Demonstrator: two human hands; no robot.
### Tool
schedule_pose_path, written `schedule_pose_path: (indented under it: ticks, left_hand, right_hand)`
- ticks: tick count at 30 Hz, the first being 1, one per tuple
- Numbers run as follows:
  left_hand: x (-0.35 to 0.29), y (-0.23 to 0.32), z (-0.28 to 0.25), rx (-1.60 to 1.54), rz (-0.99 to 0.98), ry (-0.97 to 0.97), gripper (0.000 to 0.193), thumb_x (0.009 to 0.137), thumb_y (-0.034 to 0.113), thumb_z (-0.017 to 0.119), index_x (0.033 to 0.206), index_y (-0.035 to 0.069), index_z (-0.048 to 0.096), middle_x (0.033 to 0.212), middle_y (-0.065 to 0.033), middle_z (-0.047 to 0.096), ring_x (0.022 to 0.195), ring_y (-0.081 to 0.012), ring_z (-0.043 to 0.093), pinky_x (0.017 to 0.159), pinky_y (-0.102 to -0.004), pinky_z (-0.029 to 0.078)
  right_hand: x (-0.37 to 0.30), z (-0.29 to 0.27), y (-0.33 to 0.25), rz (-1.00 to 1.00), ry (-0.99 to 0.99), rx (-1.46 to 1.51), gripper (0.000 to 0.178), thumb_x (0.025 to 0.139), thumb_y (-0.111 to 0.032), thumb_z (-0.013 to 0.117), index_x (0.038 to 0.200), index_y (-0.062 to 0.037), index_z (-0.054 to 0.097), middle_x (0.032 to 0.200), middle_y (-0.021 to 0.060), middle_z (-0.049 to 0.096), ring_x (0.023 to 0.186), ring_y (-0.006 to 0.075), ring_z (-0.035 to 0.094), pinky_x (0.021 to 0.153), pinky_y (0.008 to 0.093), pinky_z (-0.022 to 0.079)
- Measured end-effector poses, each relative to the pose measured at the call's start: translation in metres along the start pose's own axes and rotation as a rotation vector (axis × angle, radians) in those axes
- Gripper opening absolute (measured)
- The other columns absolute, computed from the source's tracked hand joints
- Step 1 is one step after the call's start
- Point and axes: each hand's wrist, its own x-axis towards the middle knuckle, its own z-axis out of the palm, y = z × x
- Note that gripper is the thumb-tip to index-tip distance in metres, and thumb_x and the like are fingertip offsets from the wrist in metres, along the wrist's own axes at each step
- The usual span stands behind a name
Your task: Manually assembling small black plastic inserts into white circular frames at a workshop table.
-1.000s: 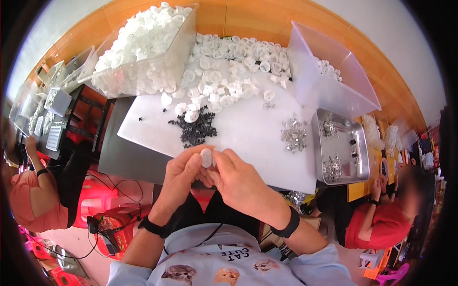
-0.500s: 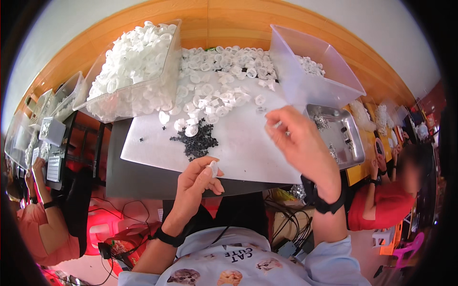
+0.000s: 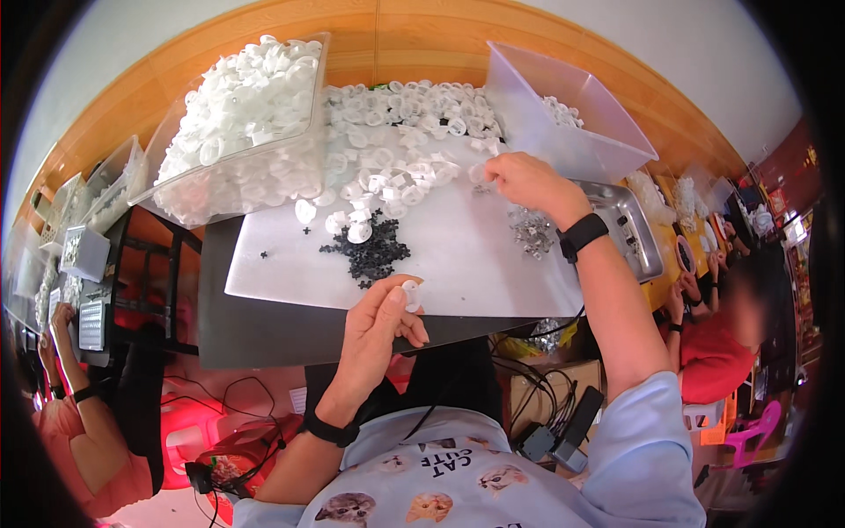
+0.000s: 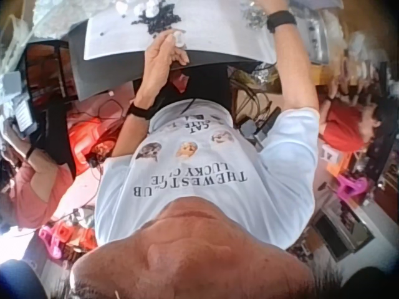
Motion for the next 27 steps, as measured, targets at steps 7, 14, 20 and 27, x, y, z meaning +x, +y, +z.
schedule_pose_path:
  ticks: [7,14,20,27]
  left_hand:
    - [-0.001,0.002,0.000,0.014,-0.009,0.030,0.034,0.102,0.026,0.038,0.118,-0.001,0.052,0.085,-0.0094,0.058,0.066,-0.0125,0.059,0.059,-0.0240,0.047]
    - [0.002,-0.001,0.002,0.065,0.011,0.031,0.037,0.102,0.029,0.038,0.117,-0.001,0.053,0.086,-0.0098,0.059,0.065,-0.0118,0.059,0.059,-0.0239,0.047]
    - [0.003,-0.003,-0.006,0.042,0.025,0.062,0.039,0.102,0.027,0.039,0.122,-0.003,0.051,0.090,-0.0103,0.061,0.064,-0.0142,0.060,0.057,-0.0244,0.048]
    - [0.002,-0.002,0.002,-0.002,0.018,0.078,0.038,0.101,0.028,0.043,0.117,-0.003,0.056,0.083,-0.0068,0.062,0.064,-0.0100,0.058,0.058,-0.0225,0.046]
  right_hand:
    - [0.008,0.009,-0.002,-0.087,-0.078,-0.009,0.003,0.075,-0.004,0.053,0.075,-0.0055,0.056,0.074,0.0144,0.060,0.073,0.0343,0.057,0.060,0.0442,0.042]
    - [-0.013,-0.015,-0.020,-0.018,-0.051,-0.017,0.008,0.076,-0.007,0.053,0.071,-0.0024,0.056,0.071,0.0175,0.059,0.071,0.0364,0.058,0.059,0.0443,0.044]
    - [-0.056,-0.014,-0.112,-0.227,-0.325,0.605,0.014,0.080,-0.014,0.056,0.079,-0.0006,0.059,0.071,0.0170,0.061,0.067,0.0333,0.060,0.060,0.0406,0.045]
    - [-0.071,-0.004,-0.131,-0.167,-0.299,0.741,0.013,0.080,-0.012,0.055,0.076,0.0006,0.057,0.065,0.0158,0.058,0.059,0.0282,0.056,0.056,0.0368,0.043]
